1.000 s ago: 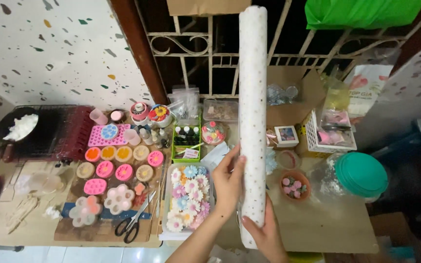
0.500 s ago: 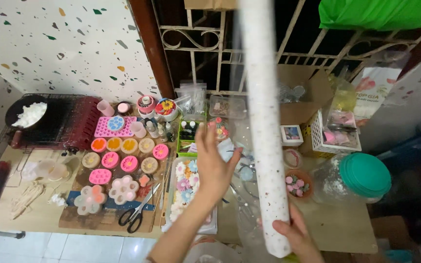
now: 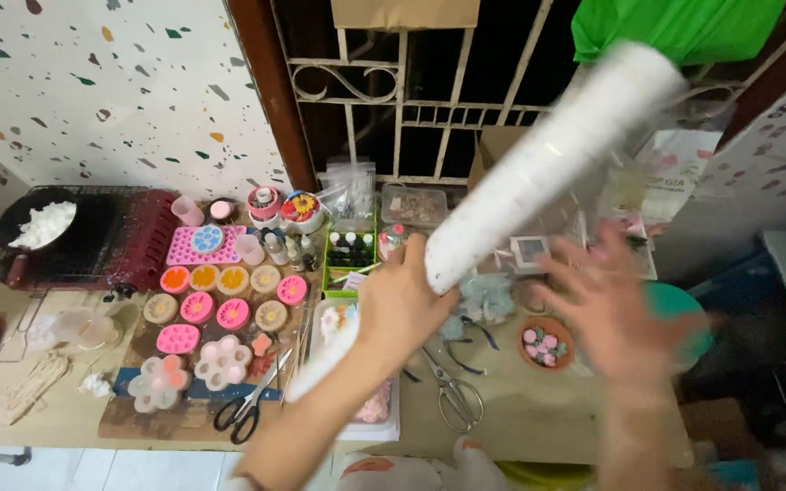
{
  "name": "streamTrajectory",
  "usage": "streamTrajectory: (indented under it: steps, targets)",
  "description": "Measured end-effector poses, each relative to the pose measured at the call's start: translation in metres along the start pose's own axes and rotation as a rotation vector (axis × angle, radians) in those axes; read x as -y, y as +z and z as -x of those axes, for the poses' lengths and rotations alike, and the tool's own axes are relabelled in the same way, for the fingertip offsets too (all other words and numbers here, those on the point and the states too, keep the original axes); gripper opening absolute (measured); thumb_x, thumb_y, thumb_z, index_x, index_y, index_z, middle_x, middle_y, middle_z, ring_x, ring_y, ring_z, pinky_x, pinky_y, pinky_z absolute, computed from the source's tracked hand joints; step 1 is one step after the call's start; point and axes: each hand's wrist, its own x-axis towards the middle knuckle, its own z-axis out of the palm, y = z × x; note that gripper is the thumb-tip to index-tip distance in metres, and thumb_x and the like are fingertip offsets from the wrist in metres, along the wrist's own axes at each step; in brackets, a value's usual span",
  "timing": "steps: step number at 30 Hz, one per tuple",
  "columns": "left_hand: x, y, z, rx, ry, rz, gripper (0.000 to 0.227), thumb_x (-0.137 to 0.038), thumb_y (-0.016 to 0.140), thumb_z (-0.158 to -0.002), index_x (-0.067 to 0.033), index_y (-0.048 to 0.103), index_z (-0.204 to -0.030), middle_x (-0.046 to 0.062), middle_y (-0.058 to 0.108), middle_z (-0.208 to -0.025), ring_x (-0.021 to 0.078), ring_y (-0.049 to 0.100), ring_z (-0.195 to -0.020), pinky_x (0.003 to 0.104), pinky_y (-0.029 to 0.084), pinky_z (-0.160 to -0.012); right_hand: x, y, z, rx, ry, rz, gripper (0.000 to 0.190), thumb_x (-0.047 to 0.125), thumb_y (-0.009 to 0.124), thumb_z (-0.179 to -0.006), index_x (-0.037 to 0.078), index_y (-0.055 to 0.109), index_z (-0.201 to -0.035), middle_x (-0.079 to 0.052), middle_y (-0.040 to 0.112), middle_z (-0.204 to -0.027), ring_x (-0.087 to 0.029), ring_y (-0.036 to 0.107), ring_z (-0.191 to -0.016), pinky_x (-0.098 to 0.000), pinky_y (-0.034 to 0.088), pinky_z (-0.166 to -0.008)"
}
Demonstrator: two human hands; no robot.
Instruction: Cutting and preparing decorative starry mesh fabric at a crafting workbench.
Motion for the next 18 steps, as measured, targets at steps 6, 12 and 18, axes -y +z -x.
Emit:
streamTrajectory:
  steps: [6,12,18]
  targets:
    - [-0.015,0.016,0.005,-0.009,-0.358,0.229,0.068,-0.034,0.087,-0.07,-0.0007,0.05,-0.117,0.024,0.073,-0.088,0.0378,0.074,-0.076,0.047,0.06,-0.065,-0.135,0.015,-0.009,-0.471,0.005,0.627,0.051,0.018,0.071,-0.095,0.004,0.048,-0.139,-0.014,0.07,-0.116,-0.024,0.068,-0.104,-0.0417,0.059,-0.086]
    - [0.052,0.039,0.022,0.176,-0.49,1.016,0.064,-0.016,0.082,-0.071,0.0059,0.057,-0.126,0.017,0.076,-0.097,0.0246,0.076,-0.077,0.038,0.064,-0.07,-0.114,-0.004,-0.013,-0.585,0.326,0.383,0.016,0.013,0.062,-0.102,0.002,0.072,-0.105,-0.006,0.07,-0.085,-0.014,0.067,-0.074,-0.032,0.059,-0.066]
    - [0.066,0.041,0.058,0.172,-0.621,1.334,0.066,-0.002,0.076,-0.069,0.002,0.05,-0.13,0.018,0.074,-0.103,0.0261,0.075,-0.08,0.039,0.063,-0.073,-0.122,-0.007,0.012,-0.482,0.427,0.438,0.018,0.013,0.062,-0.1,0.003,0.07,-0.112,-0.006,0.073,-0.091,-0.014,0.068,-0.077,-0.0289,0.055,-0.065]
